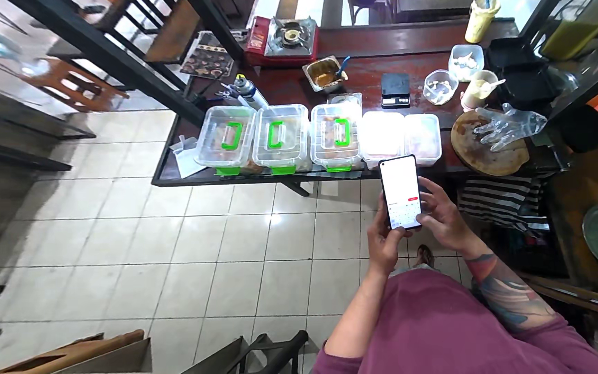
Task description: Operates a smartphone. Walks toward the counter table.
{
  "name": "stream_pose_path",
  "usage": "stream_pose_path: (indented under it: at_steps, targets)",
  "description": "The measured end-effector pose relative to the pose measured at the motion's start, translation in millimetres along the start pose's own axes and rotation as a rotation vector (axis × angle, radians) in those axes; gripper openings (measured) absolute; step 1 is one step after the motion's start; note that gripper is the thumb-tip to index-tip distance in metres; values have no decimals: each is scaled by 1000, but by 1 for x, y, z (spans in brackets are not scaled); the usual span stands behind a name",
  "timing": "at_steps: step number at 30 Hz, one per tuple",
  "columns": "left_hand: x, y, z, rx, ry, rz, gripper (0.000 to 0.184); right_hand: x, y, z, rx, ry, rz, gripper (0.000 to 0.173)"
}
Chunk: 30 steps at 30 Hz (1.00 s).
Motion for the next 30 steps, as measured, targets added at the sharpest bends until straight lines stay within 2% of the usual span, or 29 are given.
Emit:
stream_pose_path:
  at_steps: [13,21,30]
  targets:
    - [0,-1,-5,10,-16,17,76,2,3,3,-50,12,-15,79]
    - [-1,1,-8,-7,-15,18,74,7,1,5,-161,46,-47,65]
    - [-5,1,-3,-119,-113,26,56,0,3,-1,-95,32,11,82]
Point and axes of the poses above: each hand's wrist, its own y-axis away from the middle knuckle, its own z-axis out of the back of the hand, x = y × z, the point moved 8 cm from there along -y, towards the middle knuckle, and after that the axes turned 11 degrees about -z, right-handed, at the moved point
